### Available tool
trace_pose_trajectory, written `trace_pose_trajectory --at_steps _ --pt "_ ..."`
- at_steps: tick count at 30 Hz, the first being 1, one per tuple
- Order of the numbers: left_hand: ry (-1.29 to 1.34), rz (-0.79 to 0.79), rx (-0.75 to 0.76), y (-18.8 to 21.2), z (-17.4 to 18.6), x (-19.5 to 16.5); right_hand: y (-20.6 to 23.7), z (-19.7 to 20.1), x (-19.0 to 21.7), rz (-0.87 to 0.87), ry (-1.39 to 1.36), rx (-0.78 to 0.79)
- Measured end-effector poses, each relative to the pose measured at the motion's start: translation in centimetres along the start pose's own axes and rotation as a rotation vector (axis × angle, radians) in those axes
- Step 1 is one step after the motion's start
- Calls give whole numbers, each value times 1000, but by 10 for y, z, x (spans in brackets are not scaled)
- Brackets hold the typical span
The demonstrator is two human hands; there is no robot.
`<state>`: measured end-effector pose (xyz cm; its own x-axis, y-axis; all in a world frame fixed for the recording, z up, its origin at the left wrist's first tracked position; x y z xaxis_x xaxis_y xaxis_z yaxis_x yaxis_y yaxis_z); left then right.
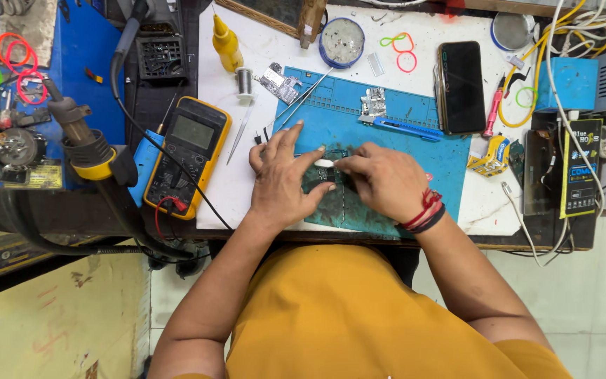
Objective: The person solders components on a phone motherboard placed on a blue repair mat, holding the board with one hand and a soldering iron with the other. They reposition the board, continue soldering, then set the iron aside and rub the board area with a white stick.
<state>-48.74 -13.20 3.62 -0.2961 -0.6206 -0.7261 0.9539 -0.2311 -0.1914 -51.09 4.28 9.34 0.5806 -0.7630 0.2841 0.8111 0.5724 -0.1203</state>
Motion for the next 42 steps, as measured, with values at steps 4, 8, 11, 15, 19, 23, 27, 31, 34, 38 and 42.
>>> trace_pose_trajectory --at_steps 4,8,11,15,19,23,27,31,34,38,42 --pt "12 28 1 -2 -1 3 -3 -4 -2 -28 -22 119" --pt "17 15 -4 -2 -1 4 -6 0 -7 -66 28 86" --pt "21 23 -2 -2 -1 4 -6 -1 -8 -55 -81 153" --pt "13 16 -2 -2 -1 4 -6 4 -3 -28 19 81" --pt "6 19 2 -3 -2 4 -8 -1 -2 -43 -86 196" --pt "-6 9 10 -2 -2 3 -9 3 0 -39 -19 139" --pt "4 25 8 -1 -2 3 -10 -1 -1 -74 -46 230" --pt "-6 26 12 0 -1 3 -10 -1 1 -49 -71 171" --pt "-9 20 12 -1 -2 4 -10 0 -3 -93 -44 139" --pt "-8 21 12 -1 -1 3 -10 -2 -4 -56 -120 217" --pt "-9 17 15 -1 0 3 -9 2 -7 -118 15 103"
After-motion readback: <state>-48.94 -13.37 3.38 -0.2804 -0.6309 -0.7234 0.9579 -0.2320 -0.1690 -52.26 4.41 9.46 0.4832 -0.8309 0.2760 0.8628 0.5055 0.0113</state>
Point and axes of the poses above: each hand's wrist, its own y-axis away from the middle knuckle, its own z-axis out of the back of the hand, x = y × z, the point moved 5 cm from there along -y, towards the middle knuckle, and after that the axes turned 9 degrees about y, right-handed, at the moved point
